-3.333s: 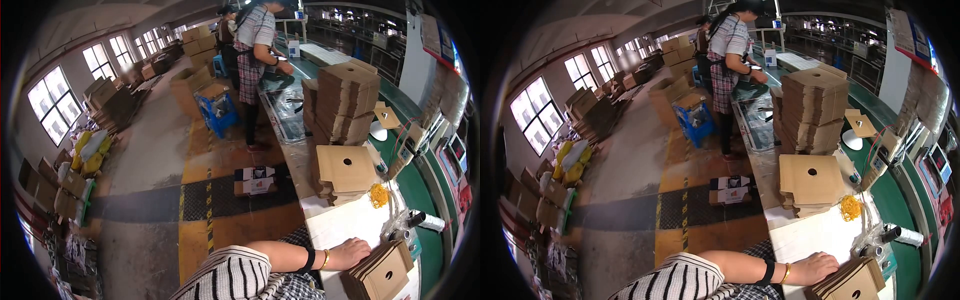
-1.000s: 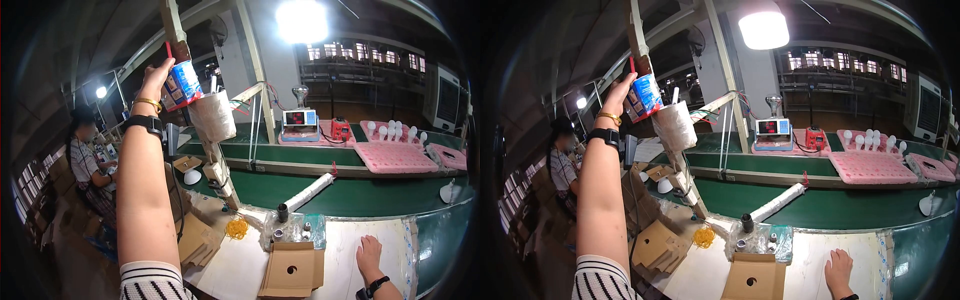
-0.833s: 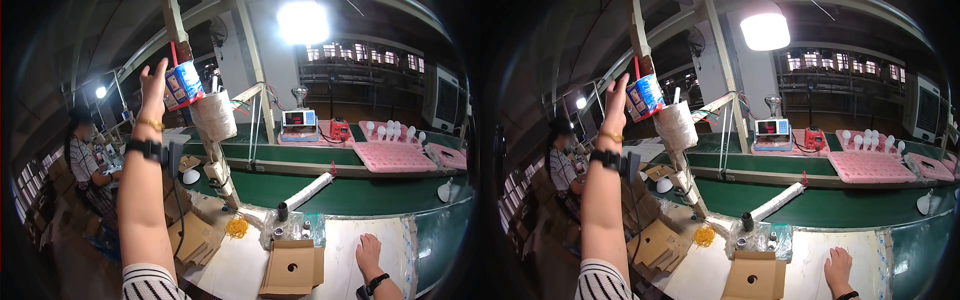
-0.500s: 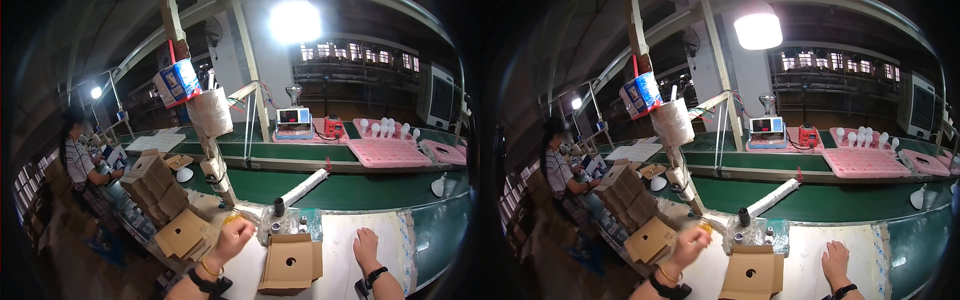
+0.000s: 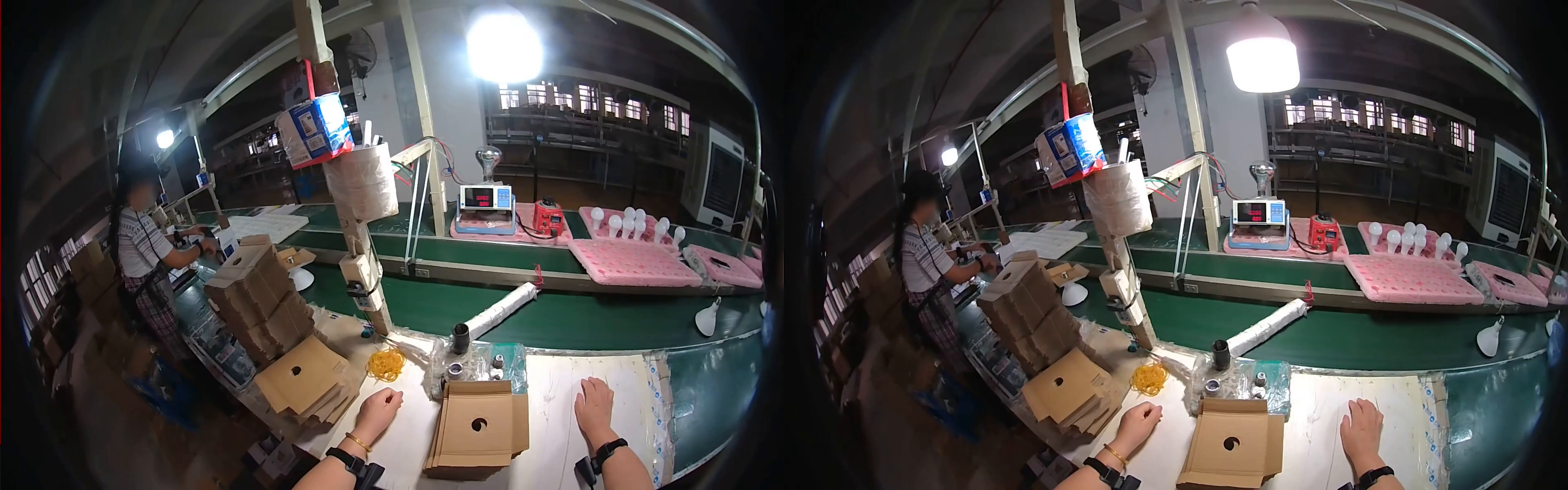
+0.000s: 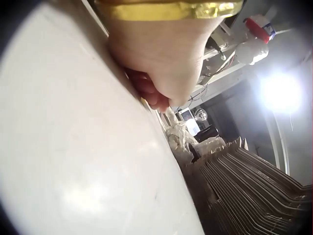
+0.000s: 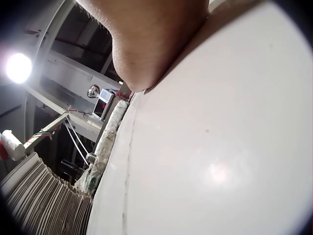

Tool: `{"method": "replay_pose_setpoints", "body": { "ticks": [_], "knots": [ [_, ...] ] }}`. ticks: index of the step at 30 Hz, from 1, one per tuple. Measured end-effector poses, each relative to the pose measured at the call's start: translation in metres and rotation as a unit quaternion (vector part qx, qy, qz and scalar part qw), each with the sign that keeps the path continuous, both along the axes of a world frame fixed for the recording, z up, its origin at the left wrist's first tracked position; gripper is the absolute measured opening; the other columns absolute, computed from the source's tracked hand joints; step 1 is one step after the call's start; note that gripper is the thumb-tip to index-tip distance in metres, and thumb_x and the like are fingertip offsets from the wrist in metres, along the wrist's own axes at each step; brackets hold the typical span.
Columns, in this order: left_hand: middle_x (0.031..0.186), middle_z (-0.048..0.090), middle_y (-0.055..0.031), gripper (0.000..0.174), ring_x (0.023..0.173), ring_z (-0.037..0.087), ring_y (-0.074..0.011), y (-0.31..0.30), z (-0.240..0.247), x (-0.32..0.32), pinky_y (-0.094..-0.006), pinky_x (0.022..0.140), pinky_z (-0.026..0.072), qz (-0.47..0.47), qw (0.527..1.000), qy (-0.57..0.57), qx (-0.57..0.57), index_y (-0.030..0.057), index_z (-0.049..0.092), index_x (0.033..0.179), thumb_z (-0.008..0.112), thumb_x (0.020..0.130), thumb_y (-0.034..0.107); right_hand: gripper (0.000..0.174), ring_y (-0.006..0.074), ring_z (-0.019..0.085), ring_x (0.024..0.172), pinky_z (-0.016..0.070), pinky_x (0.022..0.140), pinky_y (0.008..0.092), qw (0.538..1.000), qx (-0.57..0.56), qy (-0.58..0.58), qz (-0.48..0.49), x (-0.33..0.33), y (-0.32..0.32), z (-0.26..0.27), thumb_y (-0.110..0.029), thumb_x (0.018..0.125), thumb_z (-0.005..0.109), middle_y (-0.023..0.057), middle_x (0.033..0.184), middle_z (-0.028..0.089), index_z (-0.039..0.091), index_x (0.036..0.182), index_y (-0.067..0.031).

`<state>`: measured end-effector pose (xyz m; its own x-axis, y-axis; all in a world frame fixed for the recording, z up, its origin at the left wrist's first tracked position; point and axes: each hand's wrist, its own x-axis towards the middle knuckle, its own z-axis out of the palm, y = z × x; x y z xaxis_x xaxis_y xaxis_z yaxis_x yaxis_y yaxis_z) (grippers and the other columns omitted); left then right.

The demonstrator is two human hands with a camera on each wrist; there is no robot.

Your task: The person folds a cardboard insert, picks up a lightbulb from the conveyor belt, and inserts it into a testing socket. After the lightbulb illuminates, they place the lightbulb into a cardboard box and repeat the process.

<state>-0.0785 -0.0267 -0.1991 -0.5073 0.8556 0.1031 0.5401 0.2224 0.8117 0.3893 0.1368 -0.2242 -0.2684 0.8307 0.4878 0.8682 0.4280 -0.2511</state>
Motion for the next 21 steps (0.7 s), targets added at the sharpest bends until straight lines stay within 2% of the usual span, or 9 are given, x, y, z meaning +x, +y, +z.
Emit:
{"method": "replay_pose_setpoints", "body": {
  "ticks": [3,9,11,12,14,15,19,21],
  "knots": [
    [0.081,0.072,-0.0117,0.029,0.074,0.068,-0.0275,-0.004,0.002,0.001,-0.0359,0.070,0.0522,0.002,1.000,-0.007,0.004,0.0042,0.070,0.089,0.062,0.094,0.032,0.039,0.0305,0.047,0.126,0.0339,0.106,0.0457,1.000,0.000,-0.006,-0.001,0.000,0.001,0.000,-0.015,0.084,0.066,0.0130,0.126,0.056,0.061,0.121,-0.0049],
    [0.084,0.071,-0.0116,0.025,0.077,0.067,-0.0219,-0.004,-0.004,-0.006,-0.0337,0.073,0.0518,-0.026,0.997,-0.065,0.007,0.0036,0.070,0.094,0.063,0.094,0.028,0.038,0.0303,0.047,0.126,0.0343,0.106,0.0457,1.000,0.005,-0.007,0.000,0.002,0.002,-0.004,-0.014,0.084,0.067,0.0132,0.126,0.056,0.061,0.119,-0.0043],
    [0.091,0.069,-0.0112,0.021,0.082,0.065,-0.0196,-0.008,-0.007,-0.013,-0.0321,0.077,0.0513,-0.126,0.988,-0.089,-0.001,0.0038,0.070,0.098,0.064,0.094,0.023,0.037,0.0305,0.047,0.125,0.0345,0.106,0.0459,1.000,-0.002,-0.001,0.002,0.003,0.006,-0.006,-0.014,0.084,0.067,0.0137,0.126,0.057,0.062,0.119,-0.0038],
    [0.091,0.069,-0.0112,0.021,0.082,0.065,-0.0196,-0.011,-0.005,-0.012,-0.0321,0.077,0.0513,-0.125,0.988,-0.089,0.000,0.0038,0.070,0.098,0.064,0.094,0.023,0.037,0.0305,0.047,0.125,0.0345,0.106,0.0459,1.000,-0.002,-0.001,0.003,0.002,0.005,-0.003,-0.014,0.084,0.067,0.0137,0.126,0.057,0.062,0.119,-0.0038],
    [0.095,0.066,-0.0107,0.018,0.086,0.064,-0.0201,-0.024,-0.004,-0.007,-0.0314,0.081,0.0508,-0.164,0.985,-0.009,0.043,0.0042,0.071,0.100,0.064,0.093,0.020,0.037,0.0311,0.048,0.125,0.0349,0.105,0.0459,1.000,-0.007,0.007,0.005,0.000,0.000,0.003,-0.013,0.084,0.066,0.0147,0.125,0.057,0.062,0.119,-0.0036],
    [0.093,0.065,-0.0098,0.017,0.084,0.064,-0.0206,-0.027,-0.002,-0.005,-0.0314,0.079,0.0512,-0.161,0.985,0.024,0.062,0.0037,0.071,0.099,0.065,0.093,0.018,0.037,0.0311,0.048,0.125,0.0349,0.105,0.0459,1.000,-0.010,0.005,0.008,-0.002,-0.002,0.003,-0.013,0.084,0.066,0.0147,0.125,0.057,0.062,0.119,-0.0036],
    [0.094,0.066,-0.0101,0.017,0.084,0.064,-0.0220,-0.030,0.004,0.008,-0.0315,0.078,0.0513,-0.099,0.991,0.017,0.091,0.0032,0.070,0.098,0.065,0.093,0.018,0.037,0.0326,0.049,0.124,0.0350,0.105,0.0462,1.000,-0.011,-0.006,-0.001,0.000,0.004,0.001,-0.012,0.084,0.065,0.0161,0.126,0.057,0.061,0.120,-0.0031],
    [0.094,0.065,-0.0090,0.014,0.081,0.062,-0.0169,-0.030,0.004,0.009,-0.0281,0.075,0.0507,-0.083,0.992,0.015,0.096,0.0014,0.070,0.097,0.065,0.093,0.014,0.038,0.0330,0.049,0.124,0.0350,0.105,0.0463,1.000,-0.014,-0.012,0.007,0.002,0.004,-0.004,-0.011,0.085,0.065,0.0164,0.127,0.057,0.060,0.121,-0.0029]
  ]
}}
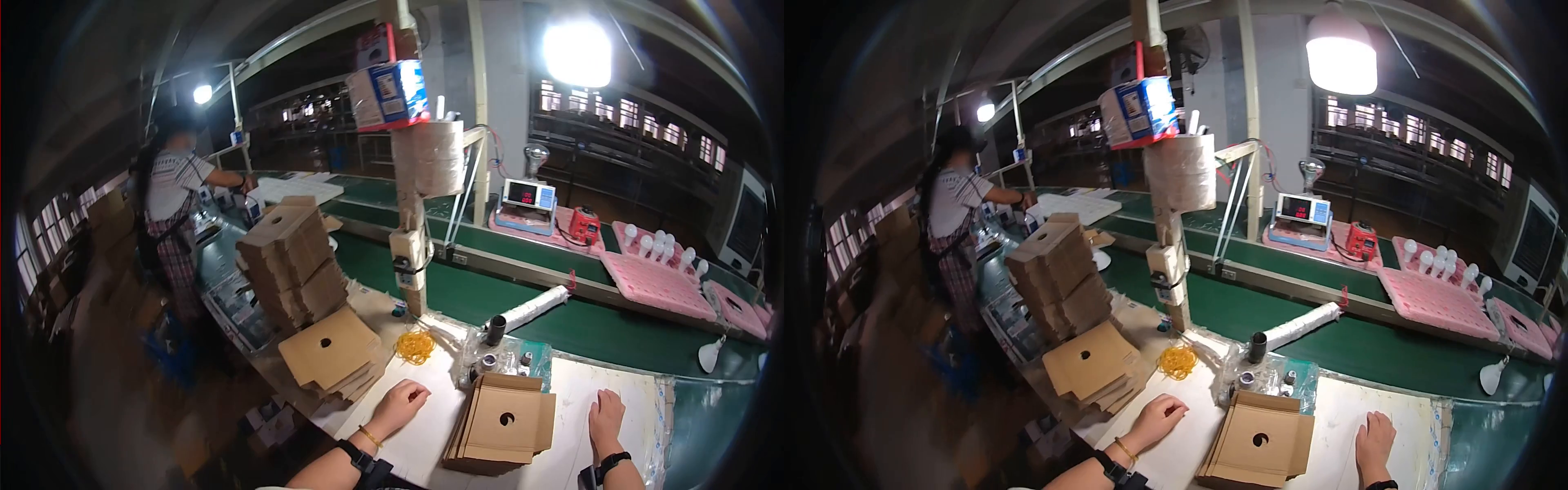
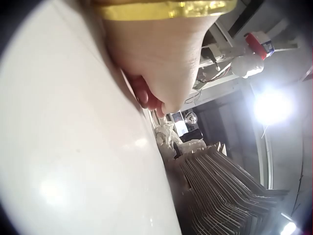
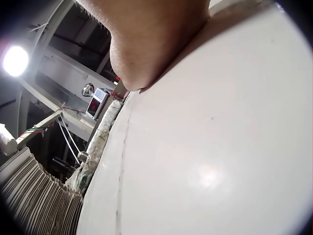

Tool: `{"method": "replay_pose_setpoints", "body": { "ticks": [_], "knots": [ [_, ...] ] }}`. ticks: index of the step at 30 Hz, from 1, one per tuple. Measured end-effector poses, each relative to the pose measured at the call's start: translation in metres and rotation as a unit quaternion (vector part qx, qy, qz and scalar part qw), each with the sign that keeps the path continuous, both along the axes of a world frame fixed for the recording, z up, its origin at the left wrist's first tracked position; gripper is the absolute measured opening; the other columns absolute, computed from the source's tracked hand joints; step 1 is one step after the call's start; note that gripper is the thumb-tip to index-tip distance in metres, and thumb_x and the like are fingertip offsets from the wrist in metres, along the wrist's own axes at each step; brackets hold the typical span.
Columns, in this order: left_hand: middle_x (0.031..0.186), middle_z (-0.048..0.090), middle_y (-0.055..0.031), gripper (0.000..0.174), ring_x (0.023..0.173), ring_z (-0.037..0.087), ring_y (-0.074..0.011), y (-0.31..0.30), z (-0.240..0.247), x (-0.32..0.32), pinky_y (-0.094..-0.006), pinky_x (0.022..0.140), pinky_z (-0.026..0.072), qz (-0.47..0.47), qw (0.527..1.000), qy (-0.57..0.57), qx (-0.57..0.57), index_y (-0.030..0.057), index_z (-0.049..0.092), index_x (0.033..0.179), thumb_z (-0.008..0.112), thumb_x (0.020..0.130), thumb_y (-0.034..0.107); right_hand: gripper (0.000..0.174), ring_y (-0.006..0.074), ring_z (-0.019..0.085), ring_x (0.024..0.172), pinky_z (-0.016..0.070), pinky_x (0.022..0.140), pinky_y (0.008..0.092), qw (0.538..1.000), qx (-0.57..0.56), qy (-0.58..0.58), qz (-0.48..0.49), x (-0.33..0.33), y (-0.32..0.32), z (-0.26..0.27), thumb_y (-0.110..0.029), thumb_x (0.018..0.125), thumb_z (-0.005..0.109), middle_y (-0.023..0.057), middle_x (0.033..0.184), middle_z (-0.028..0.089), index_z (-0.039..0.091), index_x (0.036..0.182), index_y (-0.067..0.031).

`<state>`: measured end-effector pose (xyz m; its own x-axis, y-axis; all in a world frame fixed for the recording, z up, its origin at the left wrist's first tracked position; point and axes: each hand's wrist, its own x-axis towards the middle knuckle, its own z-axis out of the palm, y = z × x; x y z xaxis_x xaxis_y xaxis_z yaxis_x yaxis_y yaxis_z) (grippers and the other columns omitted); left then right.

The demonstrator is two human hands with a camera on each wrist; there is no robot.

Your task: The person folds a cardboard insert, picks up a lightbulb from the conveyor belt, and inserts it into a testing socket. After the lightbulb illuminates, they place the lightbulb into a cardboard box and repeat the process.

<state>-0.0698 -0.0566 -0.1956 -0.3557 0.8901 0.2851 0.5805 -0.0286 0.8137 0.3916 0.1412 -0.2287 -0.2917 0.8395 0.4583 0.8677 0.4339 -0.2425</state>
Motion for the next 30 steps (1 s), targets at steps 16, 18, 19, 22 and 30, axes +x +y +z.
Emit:
{"method": "replay_pose_setpoints", "body": {
  "ticks": [16,18,19,22,30],
  "knots": [
    [0.095,0.066,-0.0086,0.014,0.080,0.063,-0.0162,-0.0001,-0.0045,-0.0036,-0.0278,0.073,0.0512,0.003,0.999,-0.044,0.019,0.0004,0.070,0.095,0.064,0.094,0.013,0.037,0.0330,0.049,0.123,0.0365,0.104,0.0454,1.000,0.019,-0.014,-0.002,0.0025,0.0003,-0.0019,-0.009,0.086,0.061,0.0166,0.128,0.056,0.059,0.123,-0.0026],
    [0.094,0.067,-0.0092,0.015,0.079,0.062,-0.0189,-0.0007,-0.0026,-0.0040,-0.0296,0.073,0.0510,0.005,0.999,-0.039,0.022,0.0012,0.069,0.095,0.065,0.094,0.015,0.037,0.0329,0.049,0.123,0.0365,0.104,0.0451,1.000,0.014,-0.014,-0.003,0.0009,0.0007,-0.0002,-0.008,0.087,0.061,0.0165,0.129,0.055,0.058,0.123,-0.0027],
    [0.094,0.067,-0.0092,0.015,0.079,0.062,-0.0189,-0.0002,-0.0029,-0.0044,-0.0296,0.073,0.0510,0.005,0.999,-0.039,0.022,0.0012,0.069,0.095,0.065,0.094,0.015,0.036,0.0327,0.049,0.123,0.0364,0.104,0.0451,1.000,0.020,-0.016,-0.001,0.0009,0.0012,0.0000,-0.008,0.087,0.060,0.0163,0.128,0.055,0.059,0.123,-0.0027],
    [0.094,0.067,-0.0092,0.015,0.079,0.063,-0.0191,-0.0006,-0.0025,-0.0036,-0.0298,0.073,0.0513,0.004,0.999,-0.033,0.020,0.0014,0.069,0.095,0.065,0.093,0.015,0.035,0.0326,0.049,0.123,0.0361,0.104,0.0450,1.000,0.018,-0.018,-0.002,-0.0006,-0.0014,0.0026,-0.008,0.088,0.060,0.0160,0.128,0.056,0.059,0.123,-0.0028],
    [0.095,0.067,-0.0092,0.015,0.080,0.063,-0.0197,-0.0001,-0.0032,-0.0042,-0.0301,0.074,0.0514,0.003,0.999,-0.024,0.024,0.0018,0.069,0.094,0.064,0.094,0.016,0.035,0.0326,0.048,0.123,0.0355,0.105,0.0446,1.000,-0.007,-0.012,-0.015,-0.0017,-0.0028,0.0043,-0.008,0.089,0.060,0.0163,0.129,0.055,0.059,0.124,-0.0032]
  ]
}}
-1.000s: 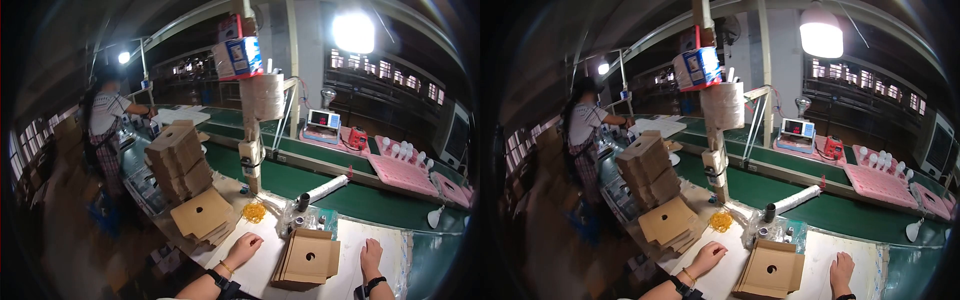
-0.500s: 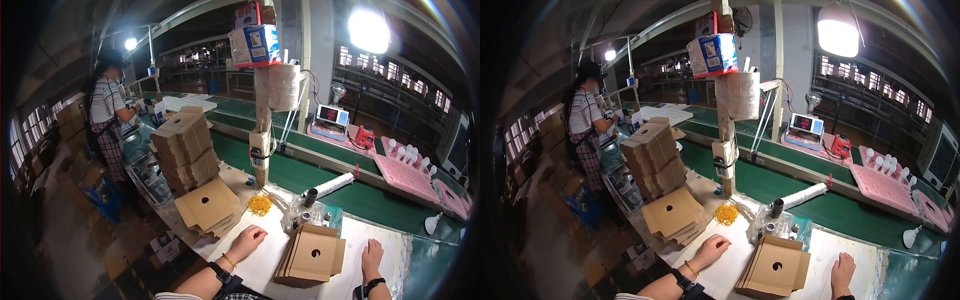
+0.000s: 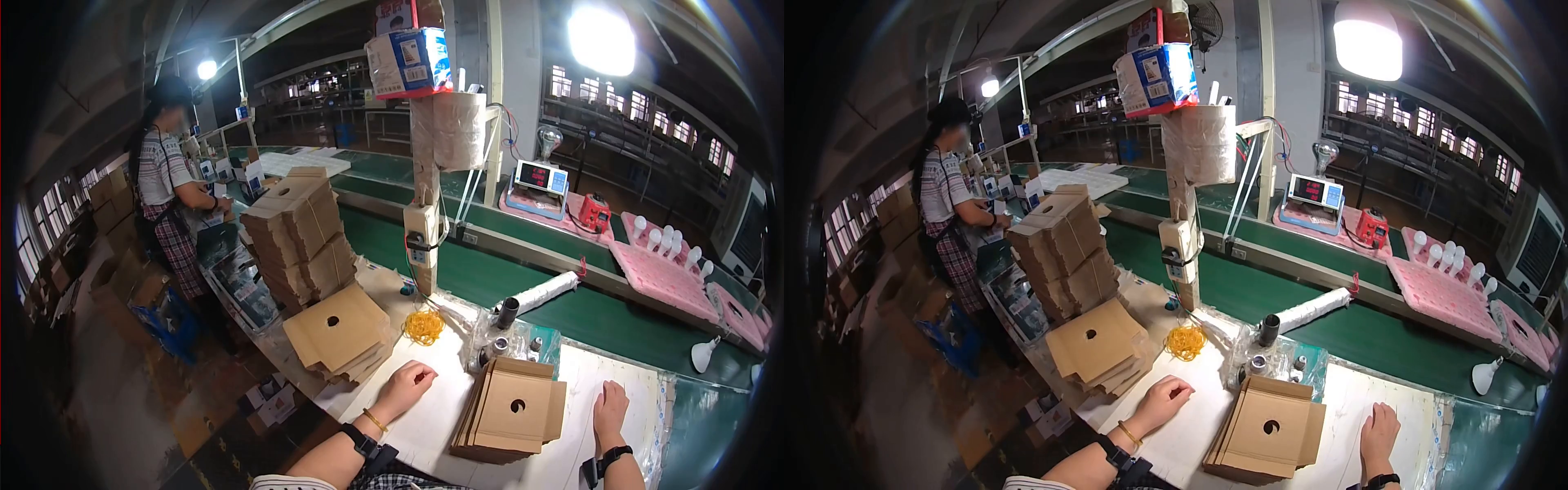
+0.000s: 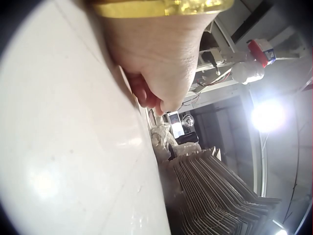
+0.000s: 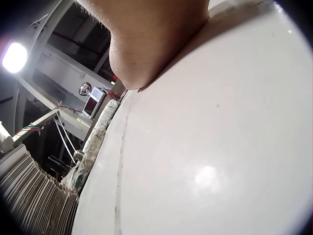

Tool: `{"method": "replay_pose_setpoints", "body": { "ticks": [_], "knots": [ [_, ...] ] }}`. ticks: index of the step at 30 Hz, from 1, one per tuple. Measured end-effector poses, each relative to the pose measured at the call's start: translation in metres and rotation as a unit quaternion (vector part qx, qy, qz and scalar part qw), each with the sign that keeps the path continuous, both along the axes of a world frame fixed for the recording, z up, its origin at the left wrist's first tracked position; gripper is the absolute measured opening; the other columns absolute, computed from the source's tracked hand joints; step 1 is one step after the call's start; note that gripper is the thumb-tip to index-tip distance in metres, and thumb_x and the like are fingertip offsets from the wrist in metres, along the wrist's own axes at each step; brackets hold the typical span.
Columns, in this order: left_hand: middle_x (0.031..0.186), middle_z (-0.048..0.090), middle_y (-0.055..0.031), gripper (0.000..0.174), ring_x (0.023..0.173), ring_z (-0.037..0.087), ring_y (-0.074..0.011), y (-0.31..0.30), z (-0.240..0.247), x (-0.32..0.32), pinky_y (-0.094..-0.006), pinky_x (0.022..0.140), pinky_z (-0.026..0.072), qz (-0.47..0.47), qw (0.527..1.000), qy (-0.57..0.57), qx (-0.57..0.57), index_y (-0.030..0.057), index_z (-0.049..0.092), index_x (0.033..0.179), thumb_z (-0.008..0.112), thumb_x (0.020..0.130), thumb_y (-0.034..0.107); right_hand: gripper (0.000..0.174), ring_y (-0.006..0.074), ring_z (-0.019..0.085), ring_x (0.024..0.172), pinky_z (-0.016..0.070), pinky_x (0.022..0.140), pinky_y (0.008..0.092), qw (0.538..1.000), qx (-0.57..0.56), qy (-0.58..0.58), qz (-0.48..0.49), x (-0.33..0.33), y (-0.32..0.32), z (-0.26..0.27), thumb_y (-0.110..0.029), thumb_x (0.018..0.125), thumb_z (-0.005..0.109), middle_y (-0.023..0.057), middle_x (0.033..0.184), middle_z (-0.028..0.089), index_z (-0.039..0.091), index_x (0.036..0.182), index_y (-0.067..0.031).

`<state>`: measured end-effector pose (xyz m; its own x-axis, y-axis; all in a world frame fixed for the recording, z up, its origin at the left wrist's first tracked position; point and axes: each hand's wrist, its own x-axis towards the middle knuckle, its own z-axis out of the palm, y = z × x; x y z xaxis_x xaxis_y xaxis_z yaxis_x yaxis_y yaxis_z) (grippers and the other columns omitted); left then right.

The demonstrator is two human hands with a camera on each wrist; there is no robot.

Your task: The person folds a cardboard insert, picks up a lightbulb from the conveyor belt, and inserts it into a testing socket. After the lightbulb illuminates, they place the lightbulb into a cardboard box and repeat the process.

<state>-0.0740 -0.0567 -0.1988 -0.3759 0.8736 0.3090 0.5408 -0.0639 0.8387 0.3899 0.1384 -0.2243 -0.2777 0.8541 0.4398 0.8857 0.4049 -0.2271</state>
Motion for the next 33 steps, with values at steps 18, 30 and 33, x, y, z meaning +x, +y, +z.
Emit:
{"method": "replay_pose_setpoints", "body": {
  "ticks": [18,30,33],
  "knots": [
    [0.093,0.067,-0.0094,0.014,0.078,0.063,-0.0209,0.0015,-0.0029,0.0002,-0.0304,0.071,0.0512,0.004,1.000,0.007,-0.001,0.0021,0.069,0.093,0.066,0.092,0.015,0.036,0.0319,0.050,0.123,0.0359,0.105,0.0455,1.000,0.026,-0.005,0.006,0.0027,0.0036,-0.0057,-0.009,0.087,0.061,0.0154,0.128,0.056,0.059,0.122,-0.0036],
    [0.094,0.067,-0.0096,0.014,0.078,0.063,-0.0202,0.0005,-0.0016,0.0000,-0.0306,0.071,0.0515,0.000,1.000,0.010,-0.004,0.0017,0.069,0.094,0.065,0.093,0.015,0.035,0.0316,0.049,0.123,0.0358,0.105,0.0448,1.000,0.021,-0.003,0.005,0.0011,0.0013,-0.0032,-0.009,0.088,0.060,0.0155,0.128,0.056,0.059,0.122,-0.0038],
    [0.094,0.067,-0.0096,0.014,0.078,0.063,-0.0202,0.0008,-0.0021,0.0002,-0.0307,0.071,0.0516,0.001,1.000,0.006,0.000,0.0017,0.069,0.094,0.065,0.093,0.015,0.035,0.0314,0.049,0.124,0.0361,0.105,0.0447,1.000,0.020,-0.006,0.003,0.0017,0.0045,-0.0041,-0.009,0.088,0.060,0.0153,0.128,0.056,0.059,0.122,-0.0038]
  ]
}}
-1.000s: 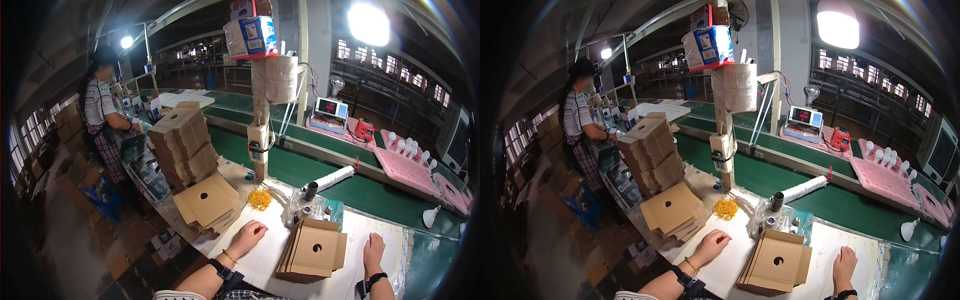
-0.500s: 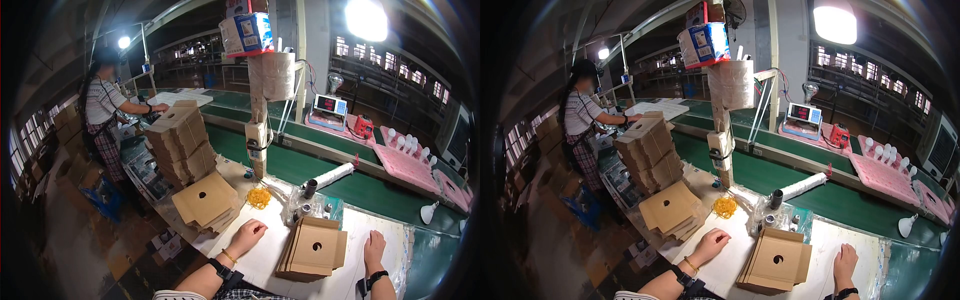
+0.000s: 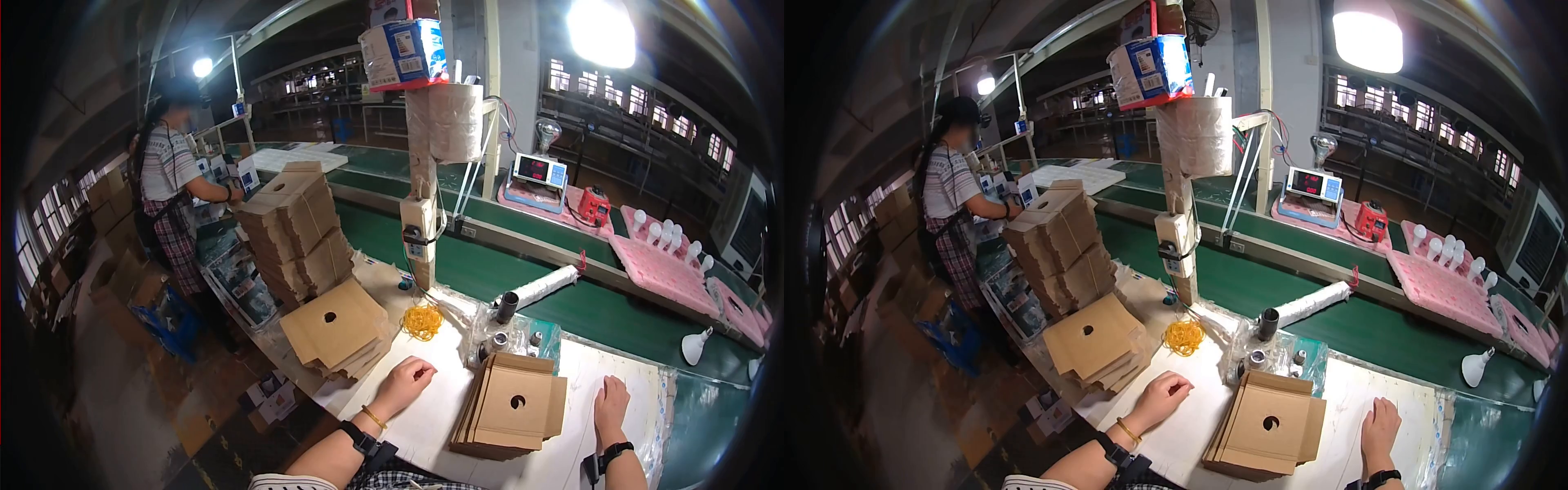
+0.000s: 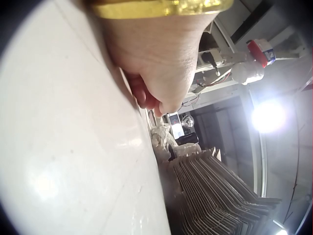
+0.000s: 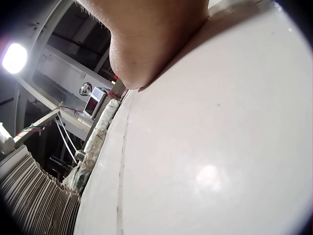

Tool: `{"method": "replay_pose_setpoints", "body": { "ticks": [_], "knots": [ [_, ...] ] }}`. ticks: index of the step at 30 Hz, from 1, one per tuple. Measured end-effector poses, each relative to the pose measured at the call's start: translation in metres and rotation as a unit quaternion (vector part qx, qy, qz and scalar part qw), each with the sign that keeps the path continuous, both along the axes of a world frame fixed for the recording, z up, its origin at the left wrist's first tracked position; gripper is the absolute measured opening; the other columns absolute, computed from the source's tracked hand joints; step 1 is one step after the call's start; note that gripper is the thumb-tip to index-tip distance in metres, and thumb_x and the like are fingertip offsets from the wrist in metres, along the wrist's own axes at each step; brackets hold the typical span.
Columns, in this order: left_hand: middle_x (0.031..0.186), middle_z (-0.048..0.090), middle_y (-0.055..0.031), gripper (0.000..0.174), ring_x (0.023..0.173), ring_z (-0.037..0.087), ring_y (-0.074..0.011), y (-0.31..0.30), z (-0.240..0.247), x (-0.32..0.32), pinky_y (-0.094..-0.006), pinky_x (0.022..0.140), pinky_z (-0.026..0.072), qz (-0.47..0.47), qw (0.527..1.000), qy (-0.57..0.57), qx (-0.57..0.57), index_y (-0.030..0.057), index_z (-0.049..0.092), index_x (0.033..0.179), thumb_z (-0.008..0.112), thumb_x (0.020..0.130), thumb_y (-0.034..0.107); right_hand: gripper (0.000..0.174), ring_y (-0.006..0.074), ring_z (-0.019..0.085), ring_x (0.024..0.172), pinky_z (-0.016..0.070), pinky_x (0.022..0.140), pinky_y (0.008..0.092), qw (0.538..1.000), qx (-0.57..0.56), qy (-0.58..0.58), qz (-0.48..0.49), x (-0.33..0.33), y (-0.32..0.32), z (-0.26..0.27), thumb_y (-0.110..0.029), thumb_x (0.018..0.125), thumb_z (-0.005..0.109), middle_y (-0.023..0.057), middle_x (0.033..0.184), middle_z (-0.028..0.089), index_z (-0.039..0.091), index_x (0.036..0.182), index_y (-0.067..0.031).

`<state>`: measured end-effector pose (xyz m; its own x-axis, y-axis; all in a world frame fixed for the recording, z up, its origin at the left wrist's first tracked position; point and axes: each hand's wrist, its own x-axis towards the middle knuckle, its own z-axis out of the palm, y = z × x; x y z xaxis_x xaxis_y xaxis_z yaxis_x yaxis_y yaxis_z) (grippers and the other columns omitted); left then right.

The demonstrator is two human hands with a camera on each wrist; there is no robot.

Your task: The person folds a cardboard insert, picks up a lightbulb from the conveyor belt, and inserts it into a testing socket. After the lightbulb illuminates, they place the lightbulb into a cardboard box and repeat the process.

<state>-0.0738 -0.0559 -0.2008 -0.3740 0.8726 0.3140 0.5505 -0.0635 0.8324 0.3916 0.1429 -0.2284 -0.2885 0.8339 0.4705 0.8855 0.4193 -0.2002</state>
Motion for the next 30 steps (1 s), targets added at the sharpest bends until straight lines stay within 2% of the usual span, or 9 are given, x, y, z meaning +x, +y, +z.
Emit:
{"method": "replay_pose_setpoints", "body": {
  "ticks": [28,30],
  "knots": [
    [0.094,0.067,-0.0093,0.013,0.079,0.064,-0.0204,-0.0006,0.0015,0.0002,-0.0302,0.071,0.0516,0.001,1.000,-0.002,-0.006,0.0019,0.069,0.094,0.065,0.093,0.015,0.035,0.0320,0.050,0.123,0.0365,0.105,0.0450,1.000,-0.005,0.005,-0.002,0.0007,-0.0004,-0.0006,-0.009,0.087,0.061,0.0156,0.128,0.056,0.060,0.122,-0.0037],
    [0.094,0.066,-0.0080,0.012,0.078,0.062,-0.0157,-0.0006,0.0011,0.0000,-0.0277,0.072,0.0511,-0.001,1.000,0.000,-0.009,0.0012,0.070,0.095,0.065,0.093,0.012,0.035,0.0320,0.050,0.123,0.0364,0.105,0.0449,1.000,-0.001,0.003,0.000,0.0010,-0.0004,-0.0014,-0.009,0.087,0.061,0.0157,0.128,0.056,0.060,0.122,-0.0037]
  ]
}}
